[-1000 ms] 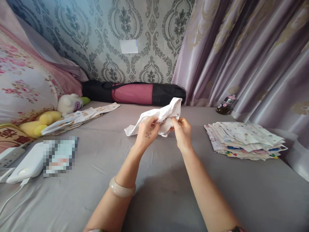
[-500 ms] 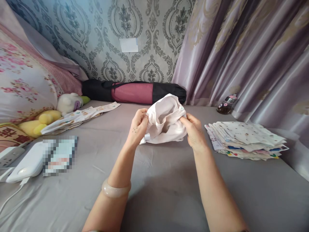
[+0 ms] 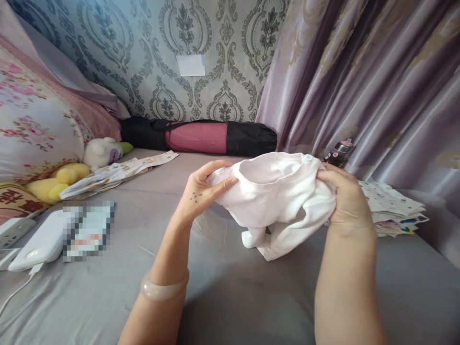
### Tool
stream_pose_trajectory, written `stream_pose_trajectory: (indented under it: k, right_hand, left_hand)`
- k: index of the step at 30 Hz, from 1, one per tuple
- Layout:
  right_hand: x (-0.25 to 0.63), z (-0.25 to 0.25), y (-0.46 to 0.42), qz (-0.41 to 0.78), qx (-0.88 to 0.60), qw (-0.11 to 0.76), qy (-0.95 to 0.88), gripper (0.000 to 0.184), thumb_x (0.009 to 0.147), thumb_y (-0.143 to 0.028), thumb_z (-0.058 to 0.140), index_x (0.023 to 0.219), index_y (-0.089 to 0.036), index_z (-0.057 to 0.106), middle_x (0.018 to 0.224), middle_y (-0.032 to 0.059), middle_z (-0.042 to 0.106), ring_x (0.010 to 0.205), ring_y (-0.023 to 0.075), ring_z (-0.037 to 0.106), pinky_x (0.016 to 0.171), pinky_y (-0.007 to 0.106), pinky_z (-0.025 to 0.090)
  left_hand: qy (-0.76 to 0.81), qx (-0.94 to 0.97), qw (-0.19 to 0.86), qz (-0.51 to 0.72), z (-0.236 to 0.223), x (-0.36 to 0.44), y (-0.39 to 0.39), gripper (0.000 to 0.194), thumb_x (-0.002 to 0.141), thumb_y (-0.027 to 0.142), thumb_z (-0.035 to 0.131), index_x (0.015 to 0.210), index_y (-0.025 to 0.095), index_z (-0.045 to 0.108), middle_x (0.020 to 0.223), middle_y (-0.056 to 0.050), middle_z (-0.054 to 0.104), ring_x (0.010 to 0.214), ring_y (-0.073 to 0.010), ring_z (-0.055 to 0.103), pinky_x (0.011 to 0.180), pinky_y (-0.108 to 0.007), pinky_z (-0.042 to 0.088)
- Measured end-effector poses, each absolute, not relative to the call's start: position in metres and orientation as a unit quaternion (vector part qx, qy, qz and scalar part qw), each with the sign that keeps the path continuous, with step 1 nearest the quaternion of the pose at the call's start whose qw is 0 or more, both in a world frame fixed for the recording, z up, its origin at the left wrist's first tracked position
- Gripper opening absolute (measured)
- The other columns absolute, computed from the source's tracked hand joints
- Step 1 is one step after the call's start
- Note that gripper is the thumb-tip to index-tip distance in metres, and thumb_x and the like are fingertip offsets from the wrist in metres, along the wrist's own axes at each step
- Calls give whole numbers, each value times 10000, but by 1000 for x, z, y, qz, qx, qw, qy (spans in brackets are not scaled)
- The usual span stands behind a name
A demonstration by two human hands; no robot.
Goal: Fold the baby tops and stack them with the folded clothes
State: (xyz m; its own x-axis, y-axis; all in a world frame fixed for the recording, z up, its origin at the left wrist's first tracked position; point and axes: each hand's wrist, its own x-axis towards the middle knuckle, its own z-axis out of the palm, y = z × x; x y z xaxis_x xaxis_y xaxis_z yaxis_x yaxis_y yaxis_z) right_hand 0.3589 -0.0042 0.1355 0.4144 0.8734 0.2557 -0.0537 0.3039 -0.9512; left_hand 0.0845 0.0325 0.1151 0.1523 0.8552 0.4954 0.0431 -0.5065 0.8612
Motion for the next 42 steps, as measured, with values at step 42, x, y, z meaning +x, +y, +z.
stream_pose_trajectory:
  k: [42]
  right_hand:
    - [336, 247, -13, -70, -479, 298, -823, 224, 923, -356, 570, 1002, -247, 749, 1000, 48, 720, 952, 227, 639, 835, 347, 465]
  left_hand:
    - [428, 769, 230, 416, 241, -9, 9, 291, 701, 467, 754, 857, 222, 747, 695, -14, 650, 566, -125, 529, 454, -216, 367]
